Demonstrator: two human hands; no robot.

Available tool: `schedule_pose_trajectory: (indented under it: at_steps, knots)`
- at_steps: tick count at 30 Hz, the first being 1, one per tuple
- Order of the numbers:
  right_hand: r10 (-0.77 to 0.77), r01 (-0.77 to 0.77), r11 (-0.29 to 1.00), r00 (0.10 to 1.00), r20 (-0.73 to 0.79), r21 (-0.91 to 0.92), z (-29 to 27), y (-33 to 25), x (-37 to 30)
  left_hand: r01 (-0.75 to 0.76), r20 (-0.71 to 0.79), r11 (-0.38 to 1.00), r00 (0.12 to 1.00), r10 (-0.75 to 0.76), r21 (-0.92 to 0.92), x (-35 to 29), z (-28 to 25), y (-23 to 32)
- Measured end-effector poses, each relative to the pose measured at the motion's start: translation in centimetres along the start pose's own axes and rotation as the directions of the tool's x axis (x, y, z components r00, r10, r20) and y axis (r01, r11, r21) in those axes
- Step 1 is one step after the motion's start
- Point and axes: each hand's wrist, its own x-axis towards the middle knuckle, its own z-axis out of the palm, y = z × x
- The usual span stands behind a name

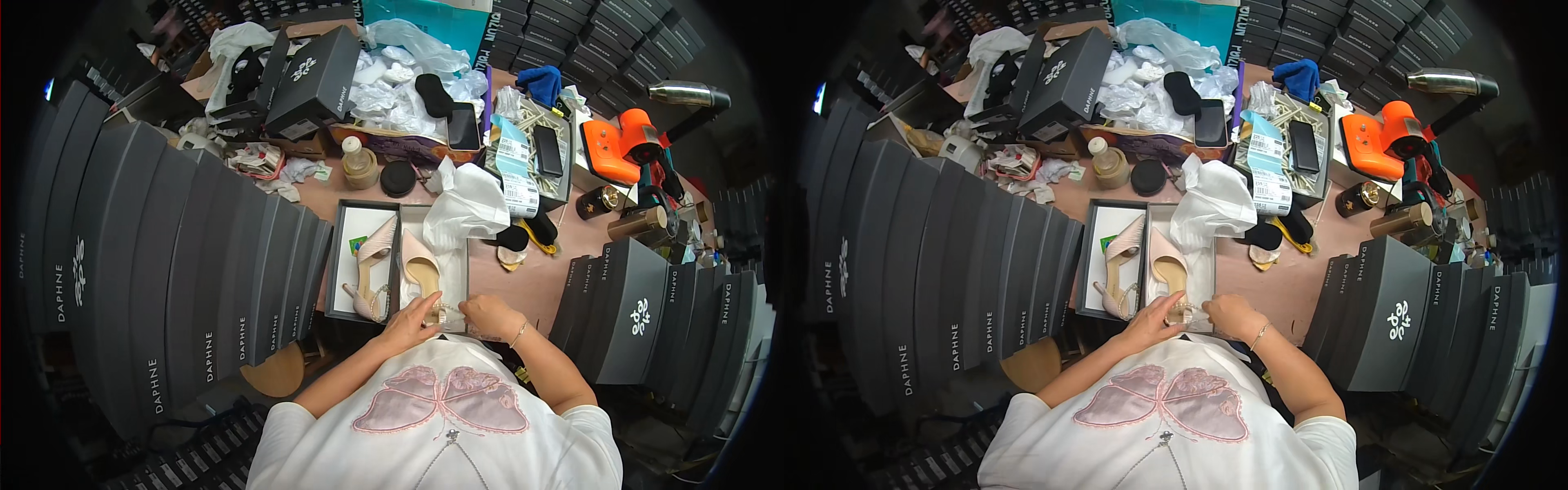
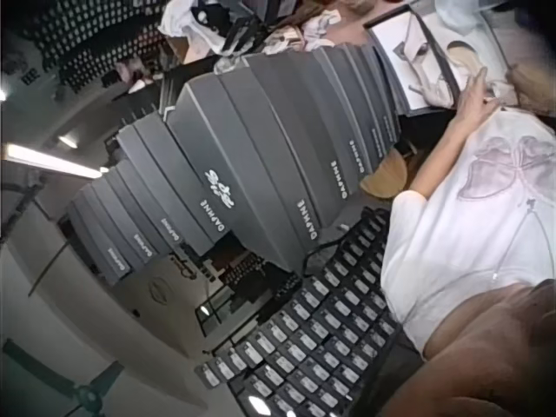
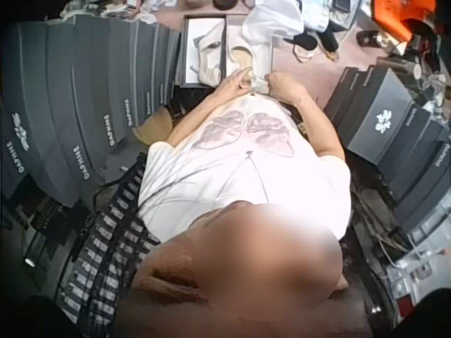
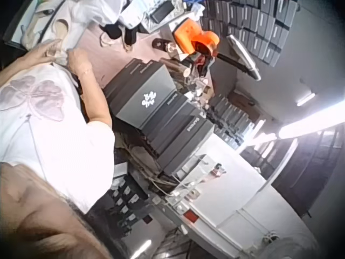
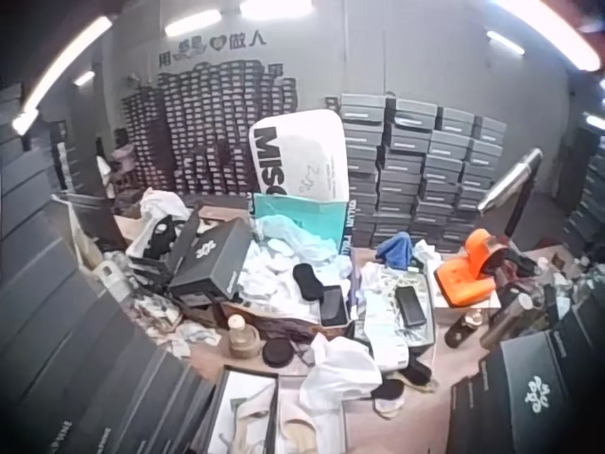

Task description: Inspecting high-heeled shoes, cleaning their soles, wrapping them in tissue, and packing them into boxes at a workstation.

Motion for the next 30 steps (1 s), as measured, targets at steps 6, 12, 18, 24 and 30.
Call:
schedule_pose_trajectory:
  at_steps: [6, 12, 18, 24, 30]
  knots:
    - [0.075, -0.116, 0.981, 0.966, -0.247, -0.158, -3.9, 0.6, 2.4, 0.084, 0.014, 0.984, 0.996, -0.083, -0.160, 1.3, 0.9, -1.3]
    - [-0.024, 0.037, 0.999, 0.757, -0.653, 0.006, -2.7, 1.5, 3.9, 0.087, -0.207, 0.870, 0.955, -0.211, -0.485, 0.7, 1.6, -3.9]
    - [-0.273, 0.324, 0.943, 0.884, -0.379, 0.076, 1.9, -2.7, 2.3, 0.275, 0.019, 0.421, 0.854, -0.519, -0.864, 1.0, 2.3, -4.8]
    - [-0.157, 0.350, 0.842, 0.887, -0.434, 0.410, -2.3, -4.3, 1.6, 0.236, 0.136, 0.185, 0.890, -0.435, -0.954, 2.7, 0.5, -3.9]
    - [-0.562, 0.573, 0.626, 0.802, -0.204, 0.529, -7.8, -6.0, 0.2, 0.238, 0.280, -0.153, 0.874, -0.397, -0.959, 6.4, -0.4, -2.6]
